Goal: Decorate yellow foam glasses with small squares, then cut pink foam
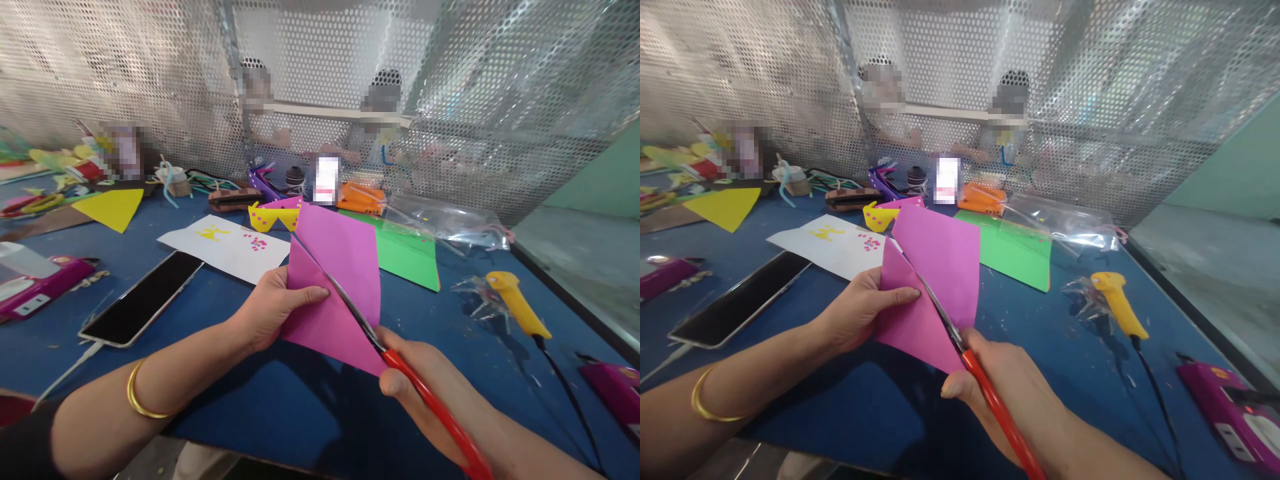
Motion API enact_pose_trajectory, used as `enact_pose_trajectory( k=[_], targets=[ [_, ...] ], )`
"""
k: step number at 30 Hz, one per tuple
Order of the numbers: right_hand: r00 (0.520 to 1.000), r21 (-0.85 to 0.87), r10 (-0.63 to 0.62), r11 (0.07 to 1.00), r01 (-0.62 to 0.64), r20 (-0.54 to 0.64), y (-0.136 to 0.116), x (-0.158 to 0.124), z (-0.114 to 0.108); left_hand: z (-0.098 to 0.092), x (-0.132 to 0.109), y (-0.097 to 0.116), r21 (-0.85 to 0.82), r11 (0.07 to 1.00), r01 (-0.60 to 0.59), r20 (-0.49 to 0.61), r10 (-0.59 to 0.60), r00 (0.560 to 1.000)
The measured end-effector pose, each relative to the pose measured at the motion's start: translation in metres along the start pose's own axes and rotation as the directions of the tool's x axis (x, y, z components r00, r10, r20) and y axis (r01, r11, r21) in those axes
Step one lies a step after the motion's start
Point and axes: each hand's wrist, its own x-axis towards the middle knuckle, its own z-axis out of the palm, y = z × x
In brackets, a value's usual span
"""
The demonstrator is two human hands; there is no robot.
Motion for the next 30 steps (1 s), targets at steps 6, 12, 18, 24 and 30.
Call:
enact_pose_trajectory(
  k=[6, 12, 18, 24, 30],
  targets=[
    [0.995, -0.154, 0.022, 0.987, -0.037, -0.098, 0.000, -0.001, 0.001, -0.001, 0.001, -0.001, 0.007, 1.000, 0.011, -0.011, -0.011, 1.000],
    [0.995, -0.187, 0.011, 0.982, -0.029, -0.096, -0.001, 0.000, 0.002, -0.002, 0.001, -0.002, 0.011, 1.000, 0.013, -0.006, -0.013, 1.000],
    [0.996, -0.130, 0.047, 0.990, -0.057, -0.082, 0.003, 0.001, 0.003, 0.000, 0.001, -0.001, 0.011, 1.000, 0.026, -0.023, -0.026, 0.999],
    [0.996, -0.005, 0.040, 0.999, -0.040, -0.079, 0.009, -0.002, 0.002, 0.001, 0.002, 0.002, -0.002, 1.000, 0.015, -0.031, -0.015, 0.999],
    [0.997, 0.337, 0.056, 0.941, -0.037, -0.047, 0.009, -0.010, -0.013, -0.003, 0.007, 0.004, -0.037, 0.998, 0.056, -0.081, -0.059, 0.995]
  ],
)
